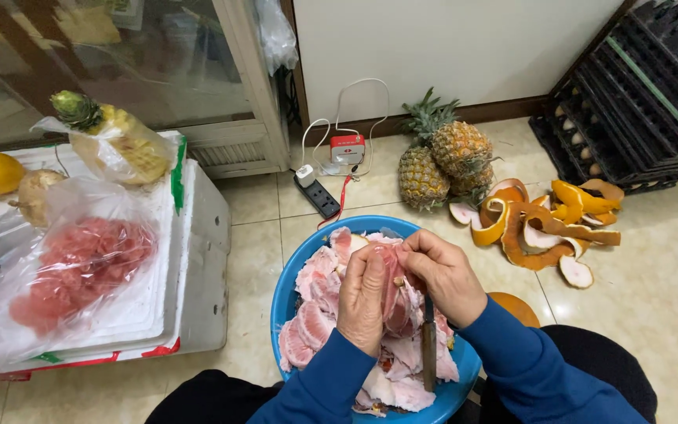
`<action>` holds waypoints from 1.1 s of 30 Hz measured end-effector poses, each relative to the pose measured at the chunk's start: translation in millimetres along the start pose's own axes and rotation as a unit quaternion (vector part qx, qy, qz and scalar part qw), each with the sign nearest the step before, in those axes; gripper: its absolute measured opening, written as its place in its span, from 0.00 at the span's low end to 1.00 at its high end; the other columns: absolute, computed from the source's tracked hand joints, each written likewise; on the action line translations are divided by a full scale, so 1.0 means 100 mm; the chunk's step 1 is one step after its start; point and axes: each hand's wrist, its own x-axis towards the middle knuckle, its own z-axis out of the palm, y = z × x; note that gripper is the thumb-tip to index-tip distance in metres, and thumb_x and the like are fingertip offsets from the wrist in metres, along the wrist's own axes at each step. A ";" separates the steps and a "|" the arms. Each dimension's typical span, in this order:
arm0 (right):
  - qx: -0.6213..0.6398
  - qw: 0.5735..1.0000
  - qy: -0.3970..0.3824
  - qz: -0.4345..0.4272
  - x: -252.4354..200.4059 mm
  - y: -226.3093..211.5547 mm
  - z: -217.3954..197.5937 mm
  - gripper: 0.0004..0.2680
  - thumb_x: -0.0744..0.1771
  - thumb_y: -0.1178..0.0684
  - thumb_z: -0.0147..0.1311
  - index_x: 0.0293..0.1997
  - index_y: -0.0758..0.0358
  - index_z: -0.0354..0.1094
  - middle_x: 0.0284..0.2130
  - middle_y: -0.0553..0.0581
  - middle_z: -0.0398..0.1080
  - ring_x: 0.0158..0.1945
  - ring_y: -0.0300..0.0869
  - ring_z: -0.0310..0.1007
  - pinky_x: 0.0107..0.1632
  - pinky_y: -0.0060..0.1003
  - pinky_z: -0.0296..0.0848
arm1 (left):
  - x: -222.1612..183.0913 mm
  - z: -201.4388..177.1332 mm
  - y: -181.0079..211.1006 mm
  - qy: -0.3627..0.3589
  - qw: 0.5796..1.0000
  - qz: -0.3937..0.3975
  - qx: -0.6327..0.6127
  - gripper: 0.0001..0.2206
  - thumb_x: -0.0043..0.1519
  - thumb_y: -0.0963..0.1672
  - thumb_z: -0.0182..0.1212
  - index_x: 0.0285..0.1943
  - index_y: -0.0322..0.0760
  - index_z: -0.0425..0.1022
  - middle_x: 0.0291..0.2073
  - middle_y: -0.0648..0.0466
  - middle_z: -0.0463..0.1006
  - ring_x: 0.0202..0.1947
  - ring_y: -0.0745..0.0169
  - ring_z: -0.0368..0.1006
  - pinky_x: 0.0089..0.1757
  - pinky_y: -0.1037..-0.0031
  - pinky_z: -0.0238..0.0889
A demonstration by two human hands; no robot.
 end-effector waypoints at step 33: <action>-0.020 0.996 0.084 -0.037 0.03 0.19 0.06 0.04 0.57 0.67 0.64 0.24 0.71 0.71 0.13 0.61 0.69 0.17 0.40 0.66 0.20 0.30 0.65 | -0.03 0.00 0.23 0.169 0.984 0.000 -0.060 0.16 0.61 0.49 0.67 0.54 0.38 0.79 0.36 0.53 0.78 0.35 0.68 0.72 0.40 0.76 0.68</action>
